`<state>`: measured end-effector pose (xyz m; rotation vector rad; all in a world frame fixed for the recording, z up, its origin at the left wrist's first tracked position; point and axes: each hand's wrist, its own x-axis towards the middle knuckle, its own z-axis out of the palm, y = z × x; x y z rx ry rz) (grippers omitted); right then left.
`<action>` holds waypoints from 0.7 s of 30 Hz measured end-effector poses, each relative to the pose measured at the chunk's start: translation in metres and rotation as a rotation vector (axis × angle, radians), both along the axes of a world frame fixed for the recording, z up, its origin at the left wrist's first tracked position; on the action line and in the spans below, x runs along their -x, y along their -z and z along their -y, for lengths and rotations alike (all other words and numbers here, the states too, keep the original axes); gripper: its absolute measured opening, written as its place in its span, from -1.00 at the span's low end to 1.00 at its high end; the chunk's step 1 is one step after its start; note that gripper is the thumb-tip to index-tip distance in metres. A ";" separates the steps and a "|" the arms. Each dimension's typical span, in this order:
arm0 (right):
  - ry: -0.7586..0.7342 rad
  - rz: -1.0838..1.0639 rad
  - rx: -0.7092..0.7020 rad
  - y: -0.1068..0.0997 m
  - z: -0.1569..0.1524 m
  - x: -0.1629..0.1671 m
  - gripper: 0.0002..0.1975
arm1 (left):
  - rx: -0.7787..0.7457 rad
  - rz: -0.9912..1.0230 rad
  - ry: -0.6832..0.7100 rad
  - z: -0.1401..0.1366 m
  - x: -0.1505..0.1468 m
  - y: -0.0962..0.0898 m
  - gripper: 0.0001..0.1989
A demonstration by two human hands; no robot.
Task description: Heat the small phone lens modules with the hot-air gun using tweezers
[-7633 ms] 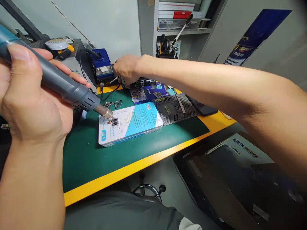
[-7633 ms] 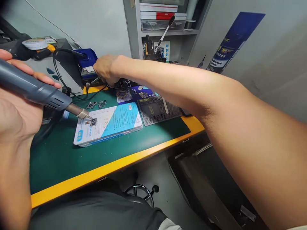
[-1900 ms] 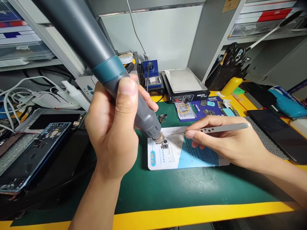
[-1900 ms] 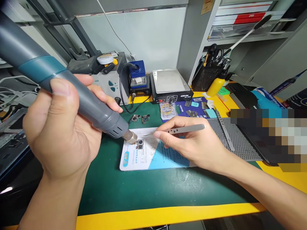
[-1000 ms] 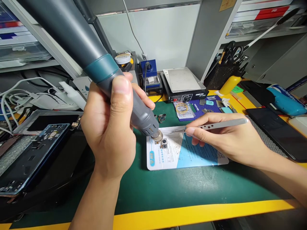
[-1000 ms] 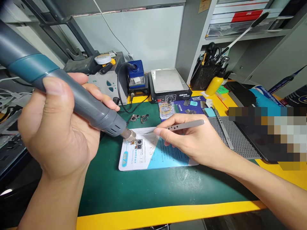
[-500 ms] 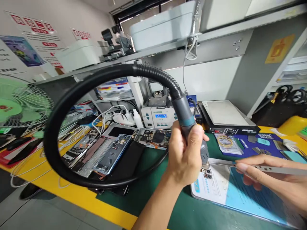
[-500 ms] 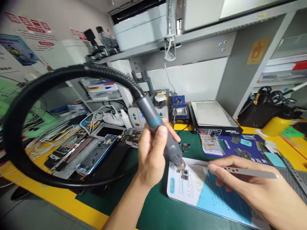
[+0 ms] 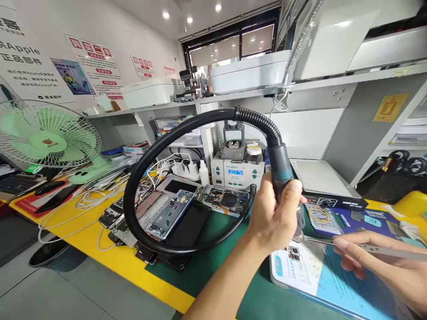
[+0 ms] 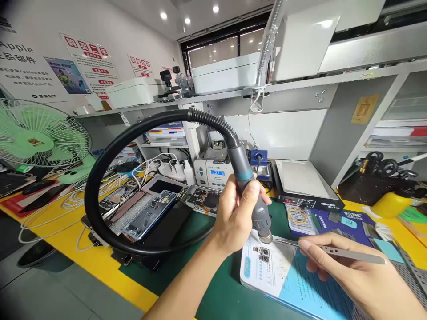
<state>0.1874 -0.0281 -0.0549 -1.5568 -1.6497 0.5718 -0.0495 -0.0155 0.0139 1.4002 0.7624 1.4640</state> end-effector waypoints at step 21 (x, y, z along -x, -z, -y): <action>-0.200 -0.289 0.181 -0.027 0.024 0.014 -0.67 | -0.175 0.099 -0.053 -0.023 -0.016 0.015 -0.74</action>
